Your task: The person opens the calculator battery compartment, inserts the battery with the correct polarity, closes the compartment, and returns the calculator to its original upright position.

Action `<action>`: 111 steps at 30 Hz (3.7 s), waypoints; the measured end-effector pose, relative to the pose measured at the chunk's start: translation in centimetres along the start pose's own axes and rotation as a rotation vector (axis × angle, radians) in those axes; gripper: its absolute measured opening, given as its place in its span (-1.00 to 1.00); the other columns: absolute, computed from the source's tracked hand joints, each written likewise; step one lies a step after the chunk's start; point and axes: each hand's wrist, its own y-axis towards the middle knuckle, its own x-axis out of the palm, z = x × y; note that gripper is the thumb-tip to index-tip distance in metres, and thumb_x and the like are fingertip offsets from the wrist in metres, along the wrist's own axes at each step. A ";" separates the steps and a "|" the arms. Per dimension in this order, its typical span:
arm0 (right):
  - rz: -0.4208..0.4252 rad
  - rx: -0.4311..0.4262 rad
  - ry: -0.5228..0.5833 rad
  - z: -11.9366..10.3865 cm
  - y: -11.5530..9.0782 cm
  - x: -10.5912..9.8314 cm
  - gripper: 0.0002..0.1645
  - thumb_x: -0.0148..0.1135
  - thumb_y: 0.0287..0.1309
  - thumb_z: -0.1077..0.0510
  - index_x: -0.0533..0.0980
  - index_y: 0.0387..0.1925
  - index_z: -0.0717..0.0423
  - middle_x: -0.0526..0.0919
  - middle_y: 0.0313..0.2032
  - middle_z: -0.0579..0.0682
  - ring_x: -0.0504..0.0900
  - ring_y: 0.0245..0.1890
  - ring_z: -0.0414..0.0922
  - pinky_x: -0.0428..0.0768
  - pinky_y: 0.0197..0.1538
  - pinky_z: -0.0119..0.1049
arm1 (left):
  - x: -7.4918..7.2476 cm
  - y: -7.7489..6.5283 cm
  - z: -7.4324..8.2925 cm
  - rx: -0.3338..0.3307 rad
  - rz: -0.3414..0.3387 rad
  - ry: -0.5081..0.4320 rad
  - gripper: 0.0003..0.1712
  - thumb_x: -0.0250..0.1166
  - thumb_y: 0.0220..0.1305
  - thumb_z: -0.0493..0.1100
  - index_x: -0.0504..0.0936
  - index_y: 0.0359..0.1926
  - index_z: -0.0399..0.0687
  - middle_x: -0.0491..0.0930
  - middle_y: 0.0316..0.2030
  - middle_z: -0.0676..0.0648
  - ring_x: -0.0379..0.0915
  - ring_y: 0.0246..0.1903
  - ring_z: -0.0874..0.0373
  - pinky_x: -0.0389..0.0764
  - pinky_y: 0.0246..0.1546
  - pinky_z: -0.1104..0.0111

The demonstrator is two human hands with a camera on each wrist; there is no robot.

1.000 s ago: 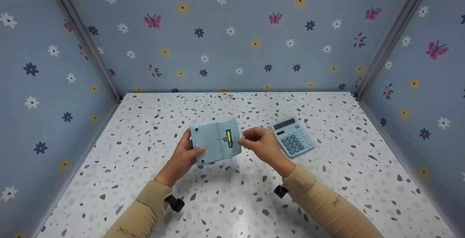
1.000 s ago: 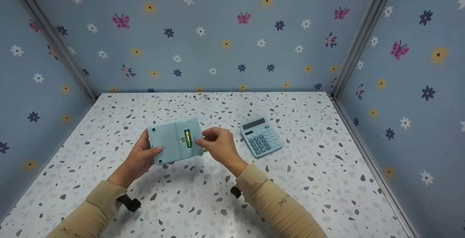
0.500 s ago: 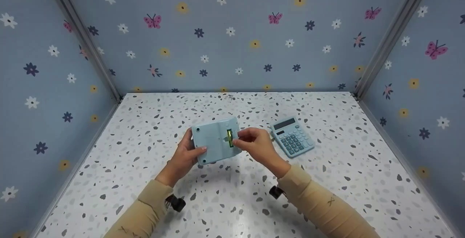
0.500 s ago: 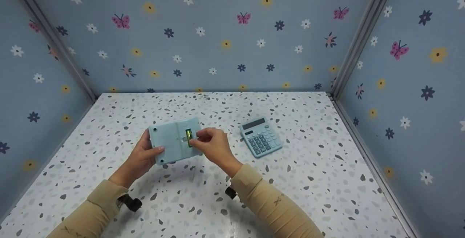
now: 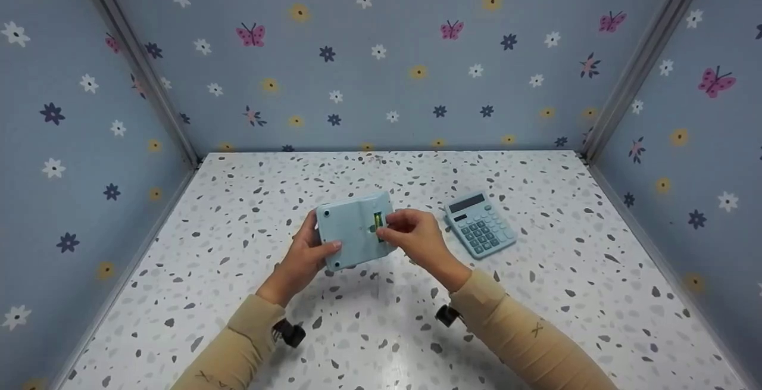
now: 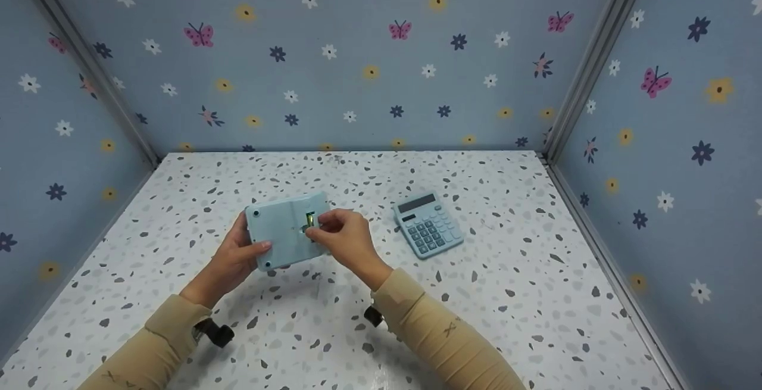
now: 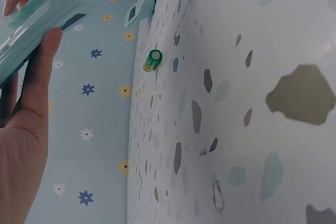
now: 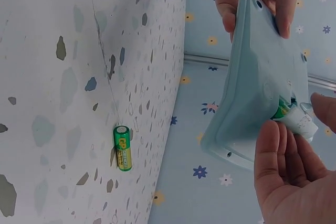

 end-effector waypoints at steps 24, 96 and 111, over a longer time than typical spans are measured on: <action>0.038 -0.011 -0.042 0.0 -0.1 0.5 -0.74 0.56 0.26 0.23 0.71 -0.05 0.17 0.75 -0.15 0.09 0.64 -0.20 -0.08 0.70 -0.14 -0.30 | 0.0 -0.2 -0.1 -0.011 -0.007 0.007 0.01 0.27 0.47 -0.38 -0.08 0.73 0.10 0.18 0.64 -0.35 0.17 0.61 -0.35 0.38 0.51 -0.28; 0.054 0.074 -0.102 0.6 0.5 0.0 -0.29 0.59 0.20 0.18 0.55 0.35 0.21 0.71 0.13 0.17 0.71 0.08 0.07 0.77 0.16 0.01 | 0.3 -0.3 -0.5 0.031 -0.065 0.089 -0.04 0.29 0.51 -0.28 -0.04 0.71 0.15 0.24 0.62 -0.36 0.26 0.56 -0.40 0.45 0.43 -0.34; 0.024 0.026 -0.085 1.6 0.5 -0.8 -0.23 0.58 0.15 0.15 0.53 0.39 0.14 0.67 0.20 0.17 0.68 0.19 0.12 0.72 0.25 0.11 | 0.7 -0.4 -0.2 0.097 -0.077 0.207 -0.10 0.35 0.49 -0.27 0.09 0.67 0.05 0.38 0.55 -0.36 0.41 0.48 -0.33 0.54 0.39 -0.27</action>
